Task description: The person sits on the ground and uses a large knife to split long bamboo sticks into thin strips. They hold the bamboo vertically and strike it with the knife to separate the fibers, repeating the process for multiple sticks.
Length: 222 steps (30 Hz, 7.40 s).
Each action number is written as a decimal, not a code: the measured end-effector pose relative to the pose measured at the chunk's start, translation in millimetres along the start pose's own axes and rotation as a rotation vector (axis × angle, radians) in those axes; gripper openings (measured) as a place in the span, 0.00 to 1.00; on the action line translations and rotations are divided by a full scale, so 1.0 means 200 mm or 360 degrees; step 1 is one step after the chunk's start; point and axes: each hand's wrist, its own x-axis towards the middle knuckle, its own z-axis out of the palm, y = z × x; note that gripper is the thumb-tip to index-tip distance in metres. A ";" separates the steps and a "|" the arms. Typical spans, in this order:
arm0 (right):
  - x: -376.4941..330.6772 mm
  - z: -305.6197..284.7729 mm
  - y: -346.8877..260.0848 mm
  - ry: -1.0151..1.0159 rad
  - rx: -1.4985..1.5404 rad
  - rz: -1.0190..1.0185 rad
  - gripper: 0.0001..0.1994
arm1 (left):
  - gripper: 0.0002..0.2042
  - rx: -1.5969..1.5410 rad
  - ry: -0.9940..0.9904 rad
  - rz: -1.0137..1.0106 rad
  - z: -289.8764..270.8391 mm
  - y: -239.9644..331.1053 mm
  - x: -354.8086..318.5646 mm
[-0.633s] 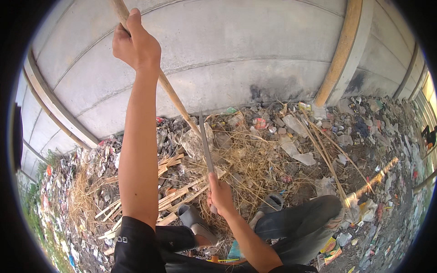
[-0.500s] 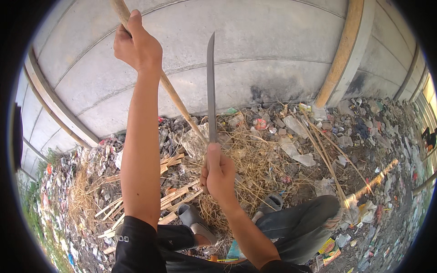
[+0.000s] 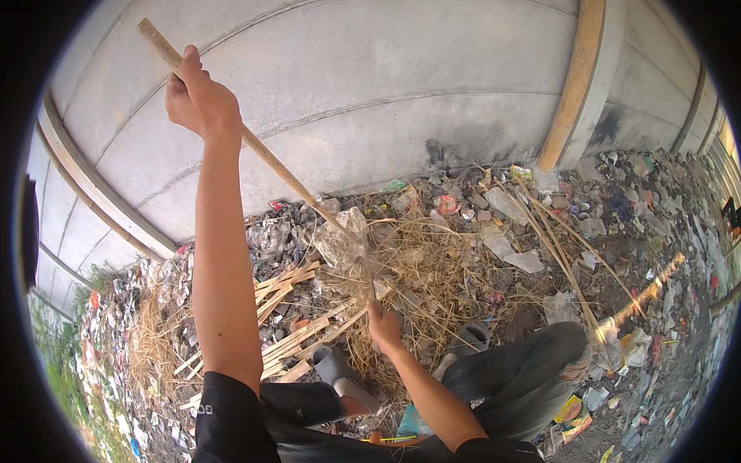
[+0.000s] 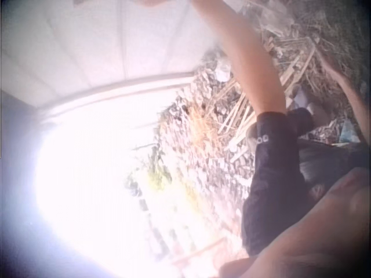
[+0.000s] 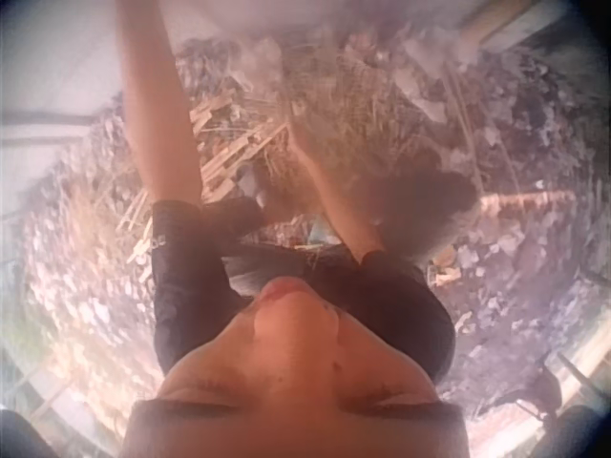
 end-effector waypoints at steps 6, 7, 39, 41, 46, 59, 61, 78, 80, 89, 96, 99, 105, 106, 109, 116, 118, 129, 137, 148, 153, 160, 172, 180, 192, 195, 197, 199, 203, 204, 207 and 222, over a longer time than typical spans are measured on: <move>-0.10 0.11 -0.51 -0.0009 0.0733 -0.0691 0.20 | 0.23 -0.0026 0.0064 -0.0016 -0.04 -0.04 0.05; -0.11 0.14 -0.50 -0.0040 0.0782 -0.0828 0.19 | 0.23 -0.0023 0.0061 -0.0015 -0.04 -0.03 0.05; 0.23 -0.16 0.10 0.0041 -0.0078 0.0022 0.32 | 0.12 -0.0887 -0.1339 -0.0473 -0.57 0.06 0.20; 0.19 -0.13 -0.06 0.0064 0.0057 -0.0153 0.31 | 0.14 -0.0746 -0.1276 -0.0297 -0.51 0.08 0.13; -0.21 -0.14 -0.82 -0.0197 0.0610 -0.0945 0.27 | 0.23 -0.0411 -0.0956 -0.0208 -0.37 0.09 0.04; -0.48 -0.10 -0.59 -0.0341 0.0742 -0.0002 0.29 | 0.35 -0.0234 -0.1002 -0.0279 -0.03 0.14 -0.06; -0.49 -0.17 -0.57 -0.0389 0.0599 -0.0202 0.29 | 0.35 -0.0241 -0.1004 -0.0249 -0.02 0.15 -0.05; -0.35 -0.07 -0.26 -0.0316 0.0424 -0.0051 0.26 | 0.34 -0.0213 -0.1115 -0.0306 -0.09 0.14 -0.06; -0.36 -0.07 -0.26 -0.0274 0.0354 0.0128 0.27 | 0.34 -0.0233 -0.1132 -0.0232 -0.07 0.15 0.01; -0.57 -0.05 -0.95 -0.0450 0.0622 -0.0581 0.29 | 0.35 -0.0079 -0.0859 -0.0268 -0.07 0.11 -0.01; -0.72 -0.06 -1.31 -0.0291 0.0994 -0.1561 0.30 | 0.34 -0.0081 -0.0802 -0.0336 0.01 0.05 0.02; -0.48 0.05 -0.84 -0.0320 0.0675 -0.1018 0.29 | 0.33 -0.0059 -0.0820 -0.0353 0.01 0.02 0.05; -0.40 -0.10 -0.54 -0.0322 0.0464 0.0331 0.28 | 0.36 -0.0236 -0.0857 -0.0378 -0.07 0.05 0.03; -0.39 -0.09 -0.58 -0.0367 0.0506 0.0172 0.28 | 0.35 -0.0237 -0.0838 -0.0382 -0.07 0.04 0.03; -0.49 -0.08 -0.89 -0.0471 0.0627 -0.0369 0.26 | 0.34 -0.0239 -0.0773 -0.0379 -0.08 0.03 0.08; -0.63 -0.02 -1.23 -0.0250 0.0852 -0.1677 0.22 | 0.33 -0.0170 -0.0675 -0.0388 -0.08 -0.01 0.10; -0.44 0.06 -0.94 -0.0230 0.0578 -0.1565 0.23 | 0.33 -0.0180 -0.0671 -0.0373 -0.05 0.00 0.09; 0.12 -0.01 -0.18 -0.0239 0.0063 0.0168 0.28 | 0.33 -0.0155 -0.0685 -0.0305 -0.08 0.04 0.04; 0.02 0.13 -0.20 -0.0286 0.0365 0.0281 0.26 | 0.30 -0.0194 -0.0726 -0.0323 0.00 0.03 0.04; -0.05 -0.06 -0.40 -0.0313 -0.0006 -0.0064 0.24 | 0.30 -0.0164 -0.0656 -0.0318 0.05 -0.06 0.07; -0.20 0.03 -0.76 -0.0406 0.0185 -0.1042 0.21 | 0.28 -0.0135 -0.0653 -0.0360 0.01 -0.02 0.10; 0.16 0.17 -0.24 -0.0156 0.0041 -0.1142 0.23 | 0.29 -0.0188 -0.0640 -0.0366 -0.03 -0.03 0.12; 0.25 -0.06 -0.13 -0.0161 0.0179 -0.0026 0.30 | 0.34 -0.0391 -0.0730 -0.0512 -0.23 -0.08 0.24; -0.16 -0.06 -0.81 -0.0274 0.0713 -0.0665 0.25 | 0.31 -0.1162 -0.1439 -0.0803 -0.50 -0.14 0.37; -0.73 -0.07 -1.20 -0.0113 0.1251 -0.1682 0.31 | 0.27 -0.1499 -0.1942 -0.0657 -0.48 -0.13 0.32; -0.54 0.07 -0.48 -0.0541 0.0515 -0.0263 0.27 | 0.30 -0.1498 -0.1857 -0.0671 -0.43 -0.16 0.34; -0.45 0.08 -0.25 -0.0170 0.0807 0.0559 0.27 | 0.31 -0.0958 -0.1304 -0.0622 -0.40 -0.12 0.26; -0.35 0.01 -0.19 -0.0059 0.0830 0.0427 0.27 | 0.31 -0.0914 -0.1125 -0.0516 -0.39 -0.09 0.24; -0.38 -0.13 -0.58 -0.0073 0.0786 -0.0070 0.28 | 0.32 -0.0139 -0.0225 -0.0264 -0.32 0.00 0.11; -0.42 -0.15 -0.76 -0.0085 0.0796 -0.0262 0.29 | 0.32 -0.0086 -0.0155 -0.0211 -0.31 -0.01 0.09; -0.63 -0.18 -1.18 -0.0161 0.1046 -0.0792 0.29 | 0.32 -0.0018 0.0002 -0.0070 -0.28 0.00 0.09; -0.53 -0.04 -0.67 -0.0304 0.0500 -0.0168 0.30 | 0.32 0.0011 -0.0072 -0.0038 -0.17 0.04 -0.07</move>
